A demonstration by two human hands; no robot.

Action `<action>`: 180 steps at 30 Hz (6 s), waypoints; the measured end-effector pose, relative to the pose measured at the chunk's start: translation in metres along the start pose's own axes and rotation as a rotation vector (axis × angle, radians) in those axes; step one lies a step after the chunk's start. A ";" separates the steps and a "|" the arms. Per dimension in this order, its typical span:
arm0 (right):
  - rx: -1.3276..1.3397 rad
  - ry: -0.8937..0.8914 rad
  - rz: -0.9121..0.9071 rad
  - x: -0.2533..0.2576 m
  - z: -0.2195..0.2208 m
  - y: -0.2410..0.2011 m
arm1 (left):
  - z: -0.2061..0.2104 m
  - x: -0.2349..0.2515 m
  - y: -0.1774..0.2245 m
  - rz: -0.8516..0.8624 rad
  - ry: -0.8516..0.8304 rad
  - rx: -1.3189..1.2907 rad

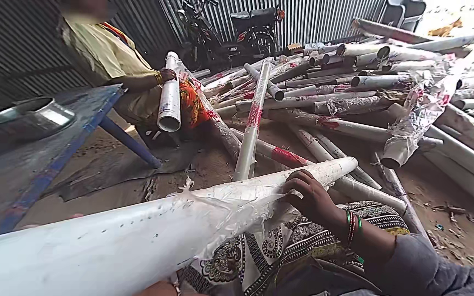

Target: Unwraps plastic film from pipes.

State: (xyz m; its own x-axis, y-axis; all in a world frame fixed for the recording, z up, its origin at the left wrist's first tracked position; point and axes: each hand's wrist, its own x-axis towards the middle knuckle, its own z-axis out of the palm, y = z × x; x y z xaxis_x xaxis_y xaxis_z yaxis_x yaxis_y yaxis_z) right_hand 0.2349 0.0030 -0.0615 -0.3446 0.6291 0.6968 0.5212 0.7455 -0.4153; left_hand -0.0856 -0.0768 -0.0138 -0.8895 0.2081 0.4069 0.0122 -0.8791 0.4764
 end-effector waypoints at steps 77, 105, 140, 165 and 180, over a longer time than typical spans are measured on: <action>-0.145 -0.021 -0.104 0.045 0.032 0.027 | 0.010 0.016 -0.069 0.062 -0.144 -0.185; -0.153 -0.005 -0.297 0.072 0.052 -0.009 | 0.012 0.014 -0.069 0.151 -0.142 -0.206; 0.032 -0.024 -0.139 0.086 0.031 -0.005 | 0.016 0.003 -0.062 0.084 -0.107 -0.301; 0.149 -0.258 0.179 0.080 0.043 -0.010 | 0.021 0.006 -0.061 0.072 -0.095 -0.226; 0.065 -0.258 -0.024 0.100 0.002 0.030 | 0.005 0.003 -0.056 0.021 -0.203 -0.322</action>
State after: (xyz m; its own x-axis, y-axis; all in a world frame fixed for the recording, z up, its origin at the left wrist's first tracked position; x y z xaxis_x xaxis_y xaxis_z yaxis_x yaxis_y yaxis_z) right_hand 0.2149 0.0892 -0.0051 -0.5480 0.6405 0.5380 0.4624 0.7679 -0.4432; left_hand -0.0865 -0.0243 -0.0355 -0.7818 0.2410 0.5751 -0.1434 -0.9671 0.2103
